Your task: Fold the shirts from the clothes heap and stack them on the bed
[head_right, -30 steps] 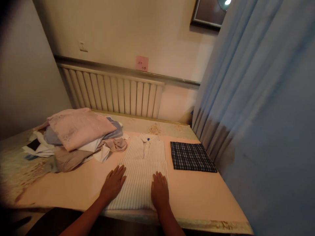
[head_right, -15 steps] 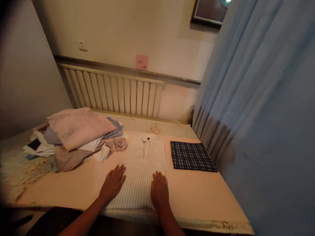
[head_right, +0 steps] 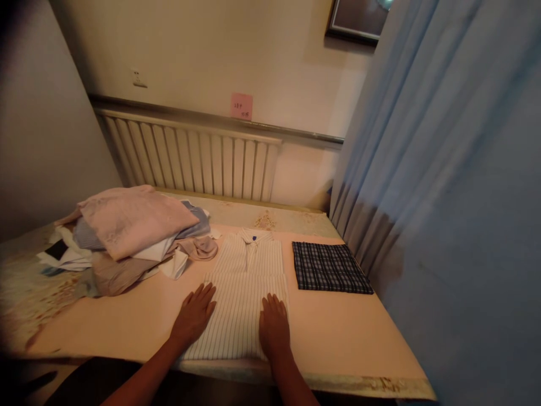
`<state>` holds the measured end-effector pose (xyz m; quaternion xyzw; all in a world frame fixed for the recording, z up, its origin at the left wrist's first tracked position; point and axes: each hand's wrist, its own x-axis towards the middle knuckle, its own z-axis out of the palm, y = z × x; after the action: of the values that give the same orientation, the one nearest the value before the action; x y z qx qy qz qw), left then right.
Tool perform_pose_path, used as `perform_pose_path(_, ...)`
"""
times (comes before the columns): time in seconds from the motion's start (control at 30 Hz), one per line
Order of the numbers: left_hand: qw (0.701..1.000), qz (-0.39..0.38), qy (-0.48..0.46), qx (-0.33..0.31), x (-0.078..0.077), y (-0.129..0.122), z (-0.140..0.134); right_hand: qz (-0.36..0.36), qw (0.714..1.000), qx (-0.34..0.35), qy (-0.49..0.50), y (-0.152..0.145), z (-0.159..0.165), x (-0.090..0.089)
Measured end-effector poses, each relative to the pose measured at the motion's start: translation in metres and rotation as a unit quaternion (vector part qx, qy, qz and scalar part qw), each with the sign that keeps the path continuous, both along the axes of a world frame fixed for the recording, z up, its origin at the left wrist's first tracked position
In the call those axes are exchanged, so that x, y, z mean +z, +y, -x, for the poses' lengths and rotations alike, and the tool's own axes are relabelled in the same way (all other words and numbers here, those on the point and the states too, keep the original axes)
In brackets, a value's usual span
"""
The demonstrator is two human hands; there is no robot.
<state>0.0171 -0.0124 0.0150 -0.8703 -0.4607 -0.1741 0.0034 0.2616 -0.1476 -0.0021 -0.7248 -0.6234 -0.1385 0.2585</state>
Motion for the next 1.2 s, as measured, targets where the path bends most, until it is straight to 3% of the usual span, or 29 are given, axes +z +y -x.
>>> perform_pose_path(0.47, 1.000, -0.003, -0.006, -0.003, 0.0019, -0.0017, 0.0000, 0.009, 0.999, 0.012, -0.039, 0.0001, -0.0042, -0.0027)
perform_pose_path(1.2, 1.000, -0.004, -0.001, 0.000, 0.0054, -0.0030, -0.0001, 0.002, 1.000, 0.006, -0.014, 0.0000, -0.0019, -0.0021)
